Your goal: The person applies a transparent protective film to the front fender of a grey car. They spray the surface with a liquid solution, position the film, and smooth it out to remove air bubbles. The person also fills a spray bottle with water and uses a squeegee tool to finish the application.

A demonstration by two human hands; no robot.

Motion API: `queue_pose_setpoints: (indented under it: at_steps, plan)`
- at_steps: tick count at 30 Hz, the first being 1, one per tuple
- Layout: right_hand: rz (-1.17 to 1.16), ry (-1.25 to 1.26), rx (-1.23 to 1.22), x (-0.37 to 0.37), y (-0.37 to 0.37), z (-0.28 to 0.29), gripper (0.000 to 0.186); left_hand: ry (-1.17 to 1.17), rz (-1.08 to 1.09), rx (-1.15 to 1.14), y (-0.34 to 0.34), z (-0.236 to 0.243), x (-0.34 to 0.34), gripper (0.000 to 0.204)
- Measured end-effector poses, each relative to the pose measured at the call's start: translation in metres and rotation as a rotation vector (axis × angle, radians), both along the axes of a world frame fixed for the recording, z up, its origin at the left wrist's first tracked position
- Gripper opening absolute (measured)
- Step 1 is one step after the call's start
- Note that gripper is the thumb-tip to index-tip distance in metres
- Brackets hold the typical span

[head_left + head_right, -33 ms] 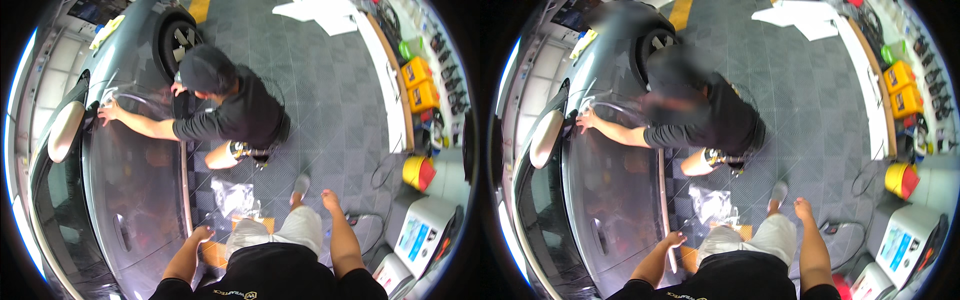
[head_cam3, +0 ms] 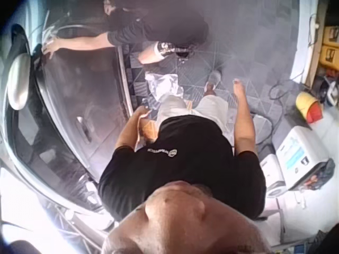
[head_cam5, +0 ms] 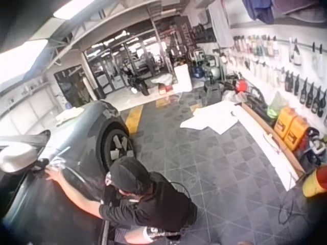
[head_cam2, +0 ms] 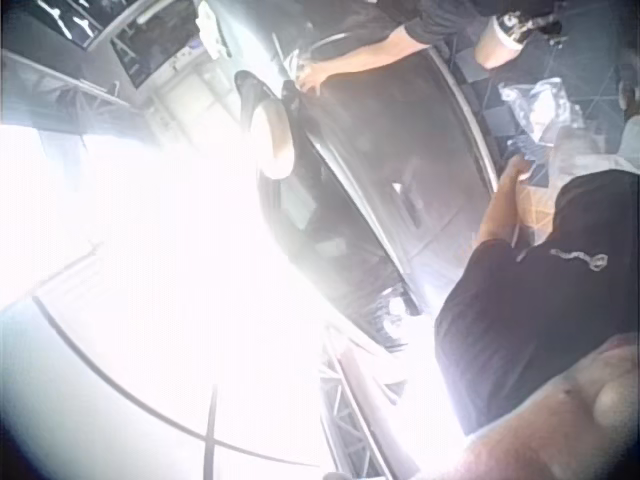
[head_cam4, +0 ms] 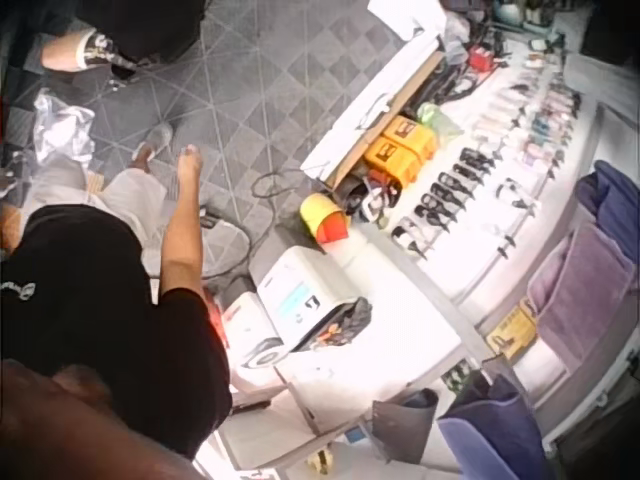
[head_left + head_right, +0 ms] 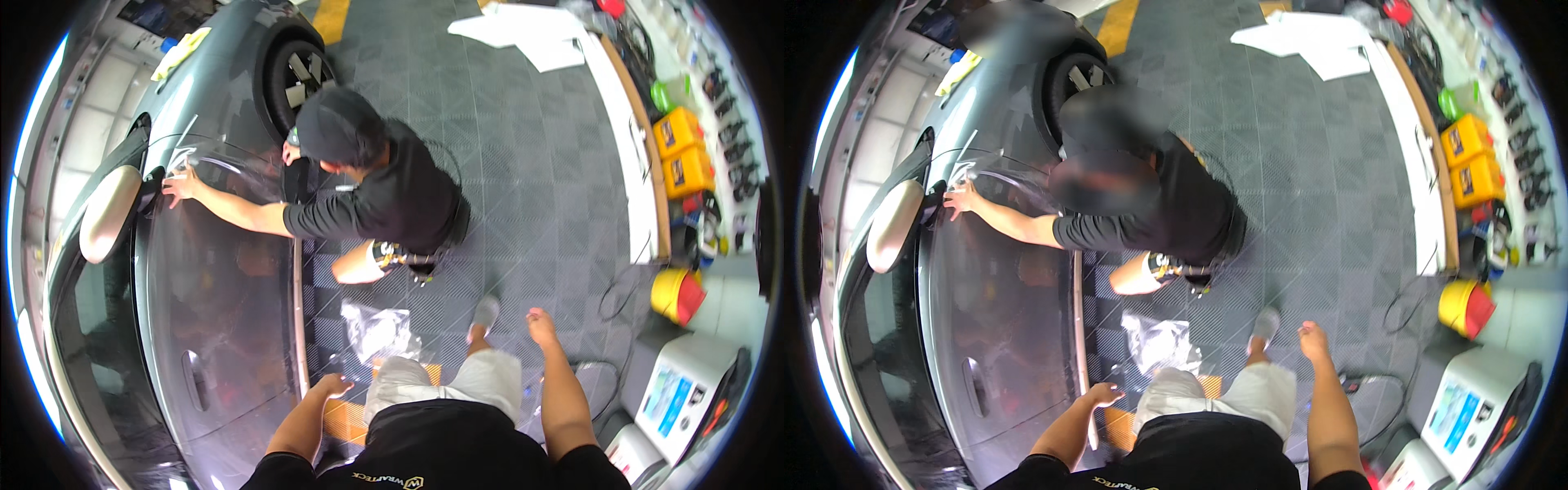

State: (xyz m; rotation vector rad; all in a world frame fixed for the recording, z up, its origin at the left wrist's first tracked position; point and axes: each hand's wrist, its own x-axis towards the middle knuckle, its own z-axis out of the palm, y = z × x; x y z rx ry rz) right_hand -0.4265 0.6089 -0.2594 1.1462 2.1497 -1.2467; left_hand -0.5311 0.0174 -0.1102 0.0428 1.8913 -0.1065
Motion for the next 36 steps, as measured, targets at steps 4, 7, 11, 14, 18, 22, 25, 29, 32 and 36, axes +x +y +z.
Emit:
queue_pose_setpoints:
  at_steps: [4,7,11,14,18,22,25,29,32,36]
  plan:
    - [-0.163,0.202,0.027,-0.071,0.126,0.096,0.030,0.184,0.141,0.210,0.113,-0.053,-0.045,0.068]
    - [-0.228,0.236,0.039,-0.107,0.193,0.142,0.026,0.278,0.374,0.432,0.208,-0.074,-0.086,0.064]
    - [-0.199,0.215,-0.055,-0.118,0.249,0.145,0.013,0.252,0.551,0.505,0.297,-0.095,-0.104,0.061]
    - [0.062,-0.002,-0.035,-0.121,0.278,0.113,0.009,0.235,0.464,0.452,0.336,-0.125,-0.115,0.064]
    - [0.325,-0.147,0.020,-0.157,0.349,0.065,0.018,0.168,0.432,0.309,0.370,-0.123,-0.149,0.064]
    - [0.082,-0.033,-0.150,-0.254,0.421,0.117,0.025,-0.039,0.325,0.237,0.434,-0.130,-0.232,0.057]
    - [-0.096,0.048,-0.079,-0.325,0.488,0.141,0.028,0.245,0.191,0.593,0.500,-0.110,-0.294,0.042]
    - [-0.257,-0.078,-0.151,-0.402,0.567,0.123,0.023,0.305,0.589,0.582,0.588,-0.067,-0.410,0.048]
    - [0.092,-0.350,-0.165,-0.470,0.638,0.088,0.023,0.475,0.832,0.555,0.639,-0.070,-0.460,0.049]
    - [0.338,-0.309,-0.113,-0.610,0.667,0.081,0.021,0.447,0.985,0.472,0.665,-0.040,-0.501,0.048]
